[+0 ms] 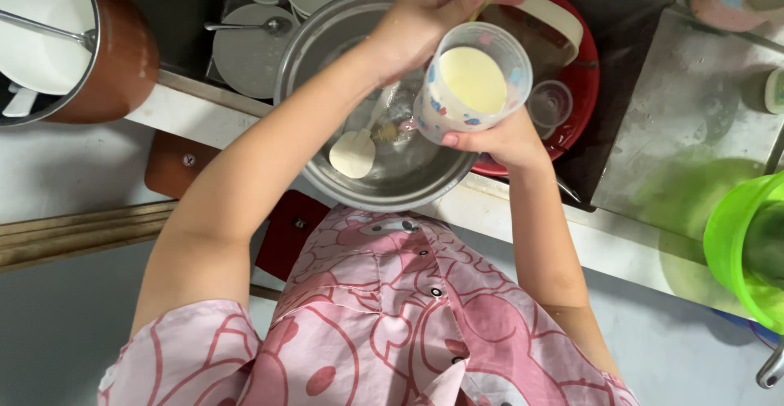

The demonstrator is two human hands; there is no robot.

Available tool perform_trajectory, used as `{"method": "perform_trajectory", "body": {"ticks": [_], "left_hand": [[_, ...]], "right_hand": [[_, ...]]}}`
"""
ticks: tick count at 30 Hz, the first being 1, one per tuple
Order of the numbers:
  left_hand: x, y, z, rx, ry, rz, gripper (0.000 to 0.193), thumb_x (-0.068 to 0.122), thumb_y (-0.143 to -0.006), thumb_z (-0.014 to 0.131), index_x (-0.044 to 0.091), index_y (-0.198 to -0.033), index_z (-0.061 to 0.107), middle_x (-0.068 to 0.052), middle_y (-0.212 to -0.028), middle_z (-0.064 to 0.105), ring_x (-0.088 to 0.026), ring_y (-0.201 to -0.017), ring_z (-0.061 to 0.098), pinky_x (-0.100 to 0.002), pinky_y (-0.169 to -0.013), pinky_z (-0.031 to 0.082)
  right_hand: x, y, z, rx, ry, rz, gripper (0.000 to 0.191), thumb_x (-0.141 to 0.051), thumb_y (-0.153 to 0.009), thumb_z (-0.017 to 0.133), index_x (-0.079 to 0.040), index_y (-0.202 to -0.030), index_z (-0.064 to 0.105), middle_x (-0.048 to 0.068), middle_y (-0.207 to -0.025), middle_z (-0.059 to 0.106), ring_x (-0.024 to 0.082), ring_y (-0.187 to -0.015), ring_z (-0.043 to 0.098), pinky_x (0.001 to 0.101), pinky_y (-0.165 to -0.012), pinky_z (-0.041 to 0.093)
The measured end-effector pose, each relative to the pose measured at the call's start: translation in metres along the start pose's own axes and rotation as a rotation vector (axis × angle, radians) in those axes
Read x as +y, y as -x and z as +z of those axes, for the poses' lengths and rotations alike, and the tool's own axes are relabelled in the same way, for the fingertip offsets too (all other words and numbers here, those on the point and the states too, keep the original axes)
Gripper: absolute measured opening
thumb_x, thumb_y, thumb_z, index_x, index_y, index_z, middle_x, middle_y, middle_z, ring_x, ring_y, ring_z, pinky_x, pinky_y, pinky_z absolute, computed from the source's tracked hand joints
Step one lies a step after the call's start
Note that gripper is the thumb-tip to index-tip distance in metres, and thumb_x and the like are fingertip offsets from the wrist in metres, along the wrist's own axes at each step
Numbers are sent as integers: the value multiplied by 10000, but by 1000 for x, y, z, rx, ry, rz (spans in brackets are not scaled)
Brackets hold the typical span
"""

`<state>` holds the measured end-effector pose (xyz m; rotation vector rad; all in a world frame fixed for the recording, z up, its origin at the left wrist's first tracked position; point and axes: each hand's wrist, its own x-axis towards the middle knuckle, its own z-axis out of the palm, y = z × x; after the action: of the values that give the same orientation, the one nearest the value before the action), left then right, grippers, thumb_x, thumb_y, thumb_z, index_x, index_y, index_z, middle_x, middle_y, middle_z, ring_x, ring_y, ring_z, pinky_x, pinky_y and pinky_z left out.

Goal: The person walks to the kitchen sink, fills a metal basin with soapy water, and washes baby bottle parts including a bottle, nipple, cap, and a small cup, scrubbing them with a bottle brush and sponge. They then rinse the items under running tap water in the basin.

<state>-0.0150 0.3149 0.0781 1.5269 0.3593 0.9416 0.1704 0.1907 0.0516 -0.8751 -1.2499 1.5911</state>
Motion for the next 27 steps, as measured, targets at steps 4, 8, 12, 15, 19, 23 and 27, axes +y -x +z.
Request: {"method": "perform_trajectory", "body": {"ticks": [4,8,12,15,19,23,27], "left_hand": [[-18,14,-14,22,-45,-92,362,384,-1094,577,36,-1184,616,-63,-1231,685,-127,-1186,633,-296,-1007,528],[-51,37,-41,171,-201,-421,308,339,-1042,554,116,-1205,691,-14,-1060,765,-128,-915,701,-279,-800,570],[-94,92,-68,-337,-1382,-783,317,284,-916,721,28,-1102,749,-216,-1155,705,-368,-1078,673,-446,-890,554],[-134,124,-54,-609,-1374,-1214,392,312,-917,681,84,-1234,715,-165,-1348,647,-345,-1234,633,-467,-957,546],[-167,125,-47,-413,-1366,-1169,287,181,-977,596,60,-1189,746,-186,-1316,684,-363,-1194,678,-490,-903,600],[-157,105,-66,-227,-1247,-863,328,163,-864,649,-7,-1138,705,-273,-1244,665,-427,-1172,640,-459,-942,516],[-125,92,-84,-111,-955,-786,273,127,-982,522,7,-1153,698,-249,-1181,700,-416,-1129,666,-477,-965,511]], "right_hand": [[11,0,6,-61,71,11,821,-92,-704,949,-15,-1423,560,46,-1314,659,155,-1224,616,349,-1096,514],[20,-3,7,-17,35,42,792,-89,-707,936,-10,-1404,569,57,-1304,670,164,-1212,636,351,-1081,525],[24,0,-4,112,-52,4,775,-81,-706,937,-25,-1382,563,62,-1241,684,178,-1152,670,354,-1034,558],[23,5,-18,174,-34,-49,713,-54,-741,917,-12,-1373,588,63,-1240,691,180,-1156,674,351,-1041,562],[22,7,-31,244,-85,-105,673,-24,-775,903,-9,-1371,589,70,-1254,687,197,-1181,676,361,-1061,559],[14,11,-33,244,-137,-129,677,-55,-785,903,-4,-1377,578,90,-1270,683,222,-1212,675,381,-1083,557],[-1,18,-33,215,-109,-129,678,-101,-807,887,9,-1394,568,121,-1313,683,245,-1245,665,405,-1099,553]]}}
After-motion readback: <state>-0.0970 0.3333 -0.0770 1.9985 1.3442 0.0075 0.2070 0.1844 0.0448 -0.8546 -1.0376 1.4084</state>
